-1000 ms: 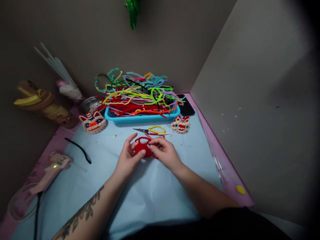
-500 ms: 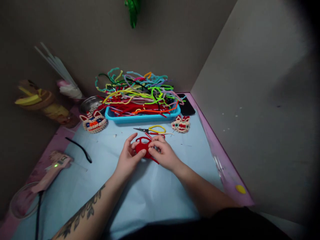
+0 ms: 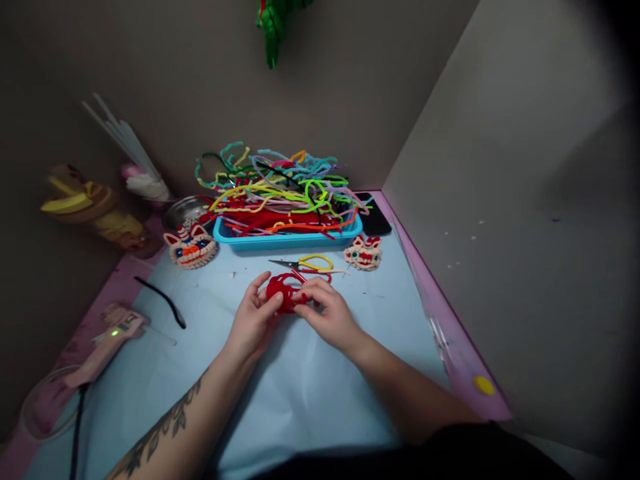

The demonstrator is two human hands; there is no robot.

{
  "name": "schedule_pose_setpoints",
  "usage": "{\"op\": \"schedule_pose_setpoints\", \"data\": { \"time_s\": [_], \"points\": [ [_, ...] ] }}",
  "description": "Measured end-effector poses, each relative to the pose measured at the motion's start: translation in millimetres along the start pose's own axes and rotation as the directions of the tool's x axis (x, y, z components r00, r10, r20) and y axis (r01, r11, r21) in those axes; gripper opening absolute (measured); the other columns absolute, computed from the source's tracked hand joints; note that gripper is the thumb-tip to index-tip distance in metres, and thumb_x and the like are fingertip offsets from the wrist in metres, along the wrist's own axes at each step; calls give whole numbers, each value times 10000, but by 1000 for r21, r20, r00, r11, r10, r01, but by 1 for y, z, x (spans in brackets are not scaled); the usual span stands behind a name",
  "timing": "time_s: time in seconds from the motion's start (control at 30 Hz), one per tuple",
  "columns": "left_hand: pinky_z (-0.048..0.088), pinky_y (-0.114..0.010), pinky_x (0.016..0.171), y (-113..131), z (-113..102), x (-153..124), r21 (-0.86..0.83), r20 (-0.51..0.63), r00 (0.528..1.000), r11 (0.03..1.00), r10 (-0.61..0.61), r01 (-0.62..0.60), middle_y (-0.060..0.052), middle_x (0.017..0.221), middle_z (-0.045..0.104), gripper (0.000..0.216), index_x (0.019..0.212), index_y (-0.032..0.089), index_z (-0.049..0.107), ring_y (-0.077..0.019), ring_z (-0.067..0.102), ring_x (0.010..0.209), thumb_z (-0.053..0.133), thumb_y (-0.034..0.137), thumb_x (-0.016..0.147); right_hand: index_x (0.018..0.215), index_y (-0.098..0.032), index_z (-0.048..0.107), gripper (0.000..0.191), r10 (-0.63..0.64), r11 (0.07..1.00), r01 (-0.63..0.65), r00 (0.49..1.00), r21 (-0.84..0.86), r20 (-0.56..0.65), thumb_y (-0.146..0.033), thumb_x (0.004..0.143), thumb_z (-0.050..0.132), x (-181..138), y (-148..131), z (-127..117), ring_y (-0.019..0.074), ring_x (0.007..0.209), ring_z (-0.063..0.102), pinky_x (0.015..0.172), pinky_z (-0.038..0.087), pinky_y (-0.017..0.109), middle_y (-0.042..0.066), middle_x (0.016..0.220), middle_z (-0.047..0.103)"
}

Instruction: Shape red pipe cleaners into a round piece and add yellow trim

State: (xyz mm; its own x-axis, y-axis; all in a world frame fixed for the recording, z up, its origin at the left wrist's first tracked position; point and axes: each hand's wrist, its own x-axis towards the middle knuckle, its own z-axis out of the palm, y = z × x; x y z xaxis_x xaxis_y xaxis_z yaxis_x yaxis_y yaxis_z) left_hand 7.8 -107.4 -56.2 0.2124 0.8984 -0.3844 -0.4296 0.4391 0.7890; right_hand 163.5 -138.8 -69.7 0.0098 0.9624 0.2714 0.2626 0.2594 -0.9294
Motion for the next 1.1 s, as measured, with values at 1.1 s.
{"op": "schedule_pose_setpoints", "data": {
  "time_s": [1.1],
  "points": [
    [487,-245,700,-4,3,-5,105,77,997,994,29,-37,-35,845,719,754,1288,194,441,-130,652,689,813,236,634,751,-229,607,57,-16,992,3,995,-127,-100,-179,770,588,1,-3,1,191,825,567,790,451,337,12,773,636]
  ]
}}
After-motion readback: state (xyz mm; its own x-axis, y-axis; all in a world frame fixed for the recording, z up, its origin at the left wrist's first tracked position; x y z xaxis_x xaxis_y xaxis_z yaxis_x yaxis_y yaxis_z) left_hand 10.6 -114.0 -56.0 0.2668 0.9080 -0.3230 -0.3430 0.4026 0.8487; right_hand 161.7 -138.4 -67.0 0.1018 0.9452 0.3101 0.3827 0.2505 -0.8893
